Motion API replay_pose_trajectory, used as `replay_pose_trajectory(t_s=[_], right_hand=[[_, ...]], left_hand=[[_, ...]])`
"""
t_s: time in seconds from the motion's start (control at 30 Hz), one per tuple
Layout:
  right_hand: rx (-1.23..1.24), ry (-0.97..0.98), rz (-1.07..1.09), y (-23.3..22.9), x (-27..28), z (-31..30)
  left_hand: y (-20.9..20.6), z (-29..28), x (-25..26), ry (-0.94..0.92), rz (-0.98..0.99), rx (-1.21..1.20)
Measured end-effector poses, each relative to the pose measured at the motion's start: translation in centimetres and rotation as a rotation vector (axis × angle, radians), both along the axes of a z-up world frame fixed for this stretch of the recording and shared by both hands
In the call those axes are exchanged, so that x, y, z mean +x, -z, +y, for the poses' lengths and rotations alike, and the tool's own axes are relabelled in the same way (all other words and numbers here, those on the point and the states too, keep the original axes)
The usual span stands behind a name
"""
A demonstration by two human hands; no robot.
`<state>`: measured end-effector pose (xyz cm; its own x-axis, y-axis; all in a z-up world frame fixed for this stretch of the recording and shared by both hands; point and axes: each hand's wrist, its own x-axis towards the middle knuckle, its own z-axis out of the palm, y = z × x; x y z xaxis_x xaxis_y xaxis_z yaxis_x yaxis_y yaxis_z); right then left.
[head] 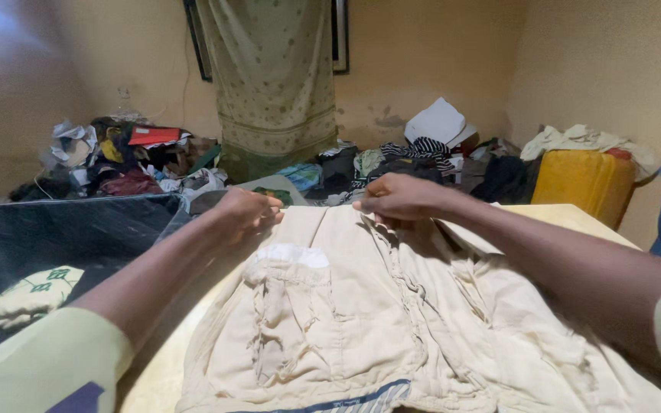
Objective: The person folds a yellow shirt and a pair of beige trousers by hand on a wooden table and places them into a suitcase.
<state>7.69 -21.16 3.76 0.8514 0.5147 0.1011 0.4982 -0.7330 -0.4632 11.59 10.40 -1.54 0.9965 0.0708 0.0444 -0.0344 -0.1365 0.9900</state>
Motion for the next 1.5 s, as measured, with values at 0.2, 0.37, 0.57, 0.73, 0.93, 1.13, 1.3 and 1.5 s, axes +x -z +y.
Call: replay_pose_trajectory(t_s=[0.2,0.37,0.57,0.73,0.93,1.13,1.3,1.5], right_hand=[[0.023,0.11,-0.099,1.6,-1.0,2.3],[0.413,0.198,-0.149,3.4,-0.9,2.2],[1.062,0.334,0.232,5.0,3.7,1.1],[1.434,0.257,0.749,5.0,4.4,1.1],[1.279,0.133,1.013,4.4,4.2,1.1],[1.332,0.163,0.84,4.6,4.1,0.3],[1.452,0.139,0.789,4.1,2.8,0.7],[1.426,-0.023,0.944,4.3,4.1,-0.2]], left_hand=[[-0.6,-1.6,-0.9,-0.128,-0.276,0.632],[-1.8,-3.1,-3.6,-0.144,-0.178,0.605],[-2.8,-4.0,-4.8,-0.121,-0.144,0.856],[-0.9,-4.2,-3.8,-0.109,-0.163,0.624],[0.1,-1.9,0.2,-0.258,-0.052,-0.12],[0.7,2.2,5.6,-0.225,0.082,-0.46],[-0.3,3.7,3.2,0.045,0.307,-0.244],[-1.7,3.1,0.4,0.007,0.252,-0.125]])
